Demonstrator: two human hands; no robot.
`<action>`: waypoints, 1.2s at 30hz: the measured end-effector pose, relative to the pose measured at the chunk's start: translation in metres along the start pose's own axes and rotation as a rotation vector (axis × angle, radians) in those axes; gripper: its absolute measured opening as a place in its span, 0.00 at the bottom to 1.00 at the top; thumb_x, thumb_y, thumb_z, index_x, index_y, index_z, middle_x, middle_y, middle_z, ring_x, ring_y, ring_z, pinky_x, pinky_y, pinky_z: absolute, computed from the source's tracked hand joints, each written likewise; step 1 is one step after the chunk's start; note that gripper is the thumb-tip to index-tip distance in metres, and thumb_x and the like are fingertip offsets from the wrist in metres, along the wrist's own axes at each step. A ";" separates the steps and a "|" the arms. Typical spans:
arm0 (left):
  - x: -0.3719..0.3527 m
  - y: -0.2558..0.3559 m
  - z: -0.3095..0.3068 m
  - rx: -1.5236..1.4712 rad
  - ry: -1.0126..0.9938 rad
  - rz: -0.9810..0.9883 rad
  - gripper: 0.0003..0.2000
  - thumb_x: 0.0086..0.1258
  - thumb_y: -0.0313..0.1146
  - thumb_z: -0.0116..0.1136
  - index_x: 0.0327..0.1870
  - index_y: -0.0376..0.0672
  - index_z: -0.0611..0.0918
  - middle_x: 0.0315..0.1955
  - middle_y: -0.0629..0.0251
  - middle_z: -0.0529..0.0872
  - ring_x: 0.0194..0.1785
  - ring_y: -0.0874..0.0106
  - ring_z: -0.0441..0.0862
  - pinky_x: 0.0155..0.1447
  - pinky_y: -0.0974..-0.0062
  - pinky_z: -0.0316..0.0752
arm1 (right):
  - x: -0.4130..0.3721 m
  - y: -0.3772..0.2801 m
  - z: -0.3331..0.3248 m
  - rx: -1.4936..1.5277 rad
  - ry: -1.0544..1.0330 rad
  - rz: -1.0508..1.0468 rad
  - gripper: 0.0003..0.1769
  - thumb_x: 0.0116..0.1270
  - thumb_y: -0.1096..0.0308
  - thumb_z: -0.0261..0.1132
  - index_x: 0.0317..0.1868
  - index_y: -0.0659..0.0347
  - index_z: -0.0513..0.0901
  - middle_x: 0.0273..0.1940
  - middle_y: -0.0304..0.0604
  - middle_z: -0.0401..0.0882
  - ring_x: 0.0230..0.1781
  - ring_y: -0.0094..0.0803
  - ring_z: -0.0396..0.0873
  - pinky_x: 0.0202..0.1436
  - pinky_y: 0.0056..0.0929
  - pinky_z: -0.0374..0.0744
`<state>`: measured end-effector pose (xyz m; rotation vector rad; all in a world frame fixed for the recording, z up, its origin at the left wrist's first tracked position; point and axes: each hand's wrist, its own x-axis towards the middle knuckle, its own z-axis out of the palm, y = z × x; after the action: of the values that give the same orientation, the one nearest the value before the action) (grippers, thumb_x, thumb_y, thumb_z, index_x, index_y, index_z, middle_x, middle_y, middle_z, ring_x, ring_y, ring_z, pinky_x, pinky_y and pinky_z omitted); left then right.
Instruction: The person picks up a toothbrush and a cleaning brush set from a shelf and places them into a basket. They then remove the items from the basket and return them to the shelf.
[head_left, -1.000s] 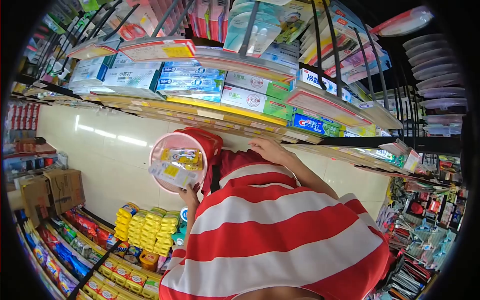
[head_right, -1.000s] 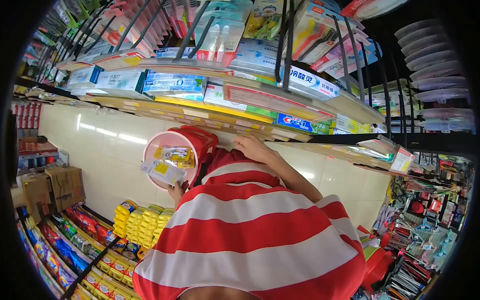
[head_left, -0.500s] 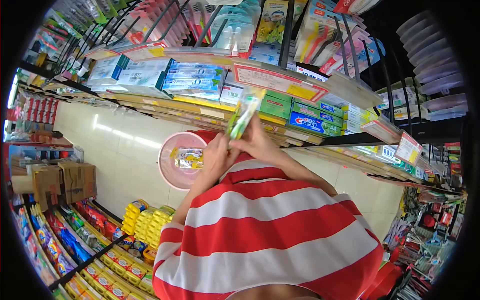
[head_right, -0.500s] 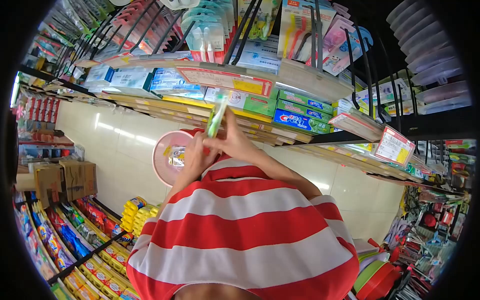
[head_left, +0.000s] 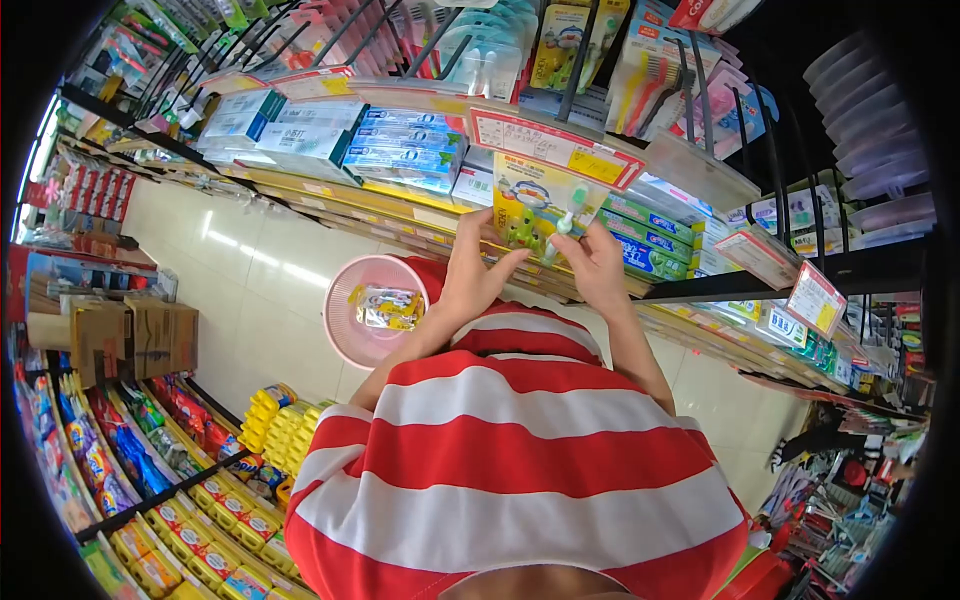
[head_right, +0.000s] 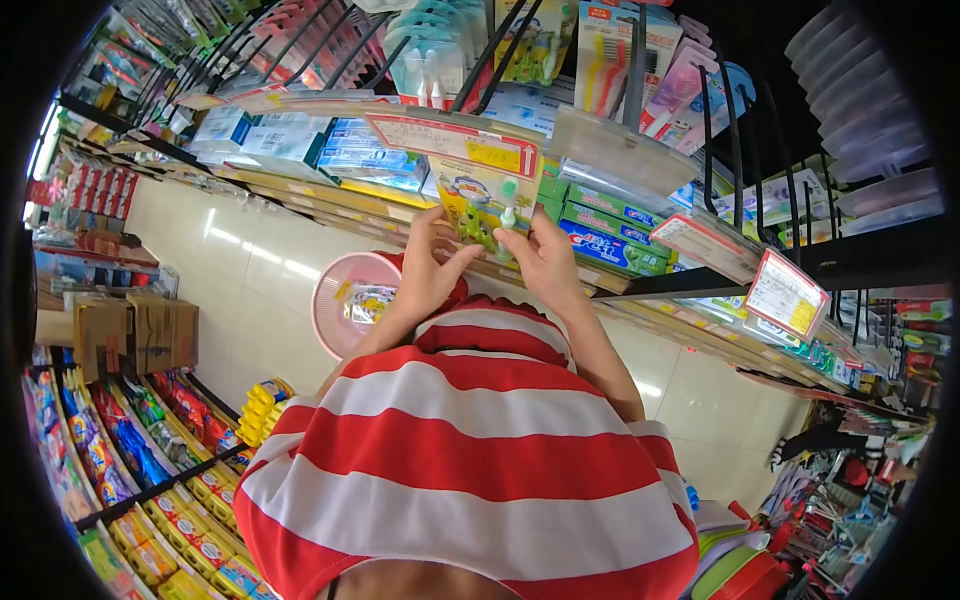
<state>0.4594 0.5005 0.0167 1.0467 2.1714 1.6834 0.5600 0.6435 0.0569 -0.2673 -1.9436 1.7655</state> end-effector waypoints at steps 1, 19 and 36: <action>0.001 0.004 -0.001 -0.029 -0.002 0.003 0.30 0.53 0.27 0.68 0.56 0.35 0.65 0.44 0.58 0.71 0.39 0.71 0.75 0.39 0.75 0.74 | 0.000 -0.004 -0.001 -0.006 -0.009 -0.013 0.15 0.65 0.73 0.59 0.51 0.68 0.71 0.40 0.41 0.77 0.39 0.21 0.74 0.43 0.21 0.74; 0.032 0.003 -0.005 -0.267 0.066 0.078 0.19 0.59 0.21 0.62 0.49 0.33 0.69 0.37 0.60 0.76 0.33 0.75 0.80 0.37 0.80 0.76 | 0.034 -0.010 -0.005 -0.012 0.031 -0.022 0.12 0.66 0.73 0.58 0.48 0.66 0.71 0.40 0.40 0.76 0.38 0.21 0.73 0.42 0.21 0.73; 0.121 -0.026 0.047 -0.209 0.168 0.207 0.15 0.58 0.21 0.58 0.47 0.34 0.72 0.36 0.56 0.80 0.41 0.63 0.80 0.42 0.70 0.74 | 0.138 0.058 -0.041 -0.134 0.259 -0.274 0.08 0.65 0.70 0.58 0.39 0.64 0.70 0.21 0.35 0.62 0.22 0.20 0.58 0.24 0.26 0.60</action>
<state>0.3865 0.6110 0.0082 1.1408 1.9809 2.1092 0.4510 0.7508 0.0333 -0.2483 -1.8158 1.3578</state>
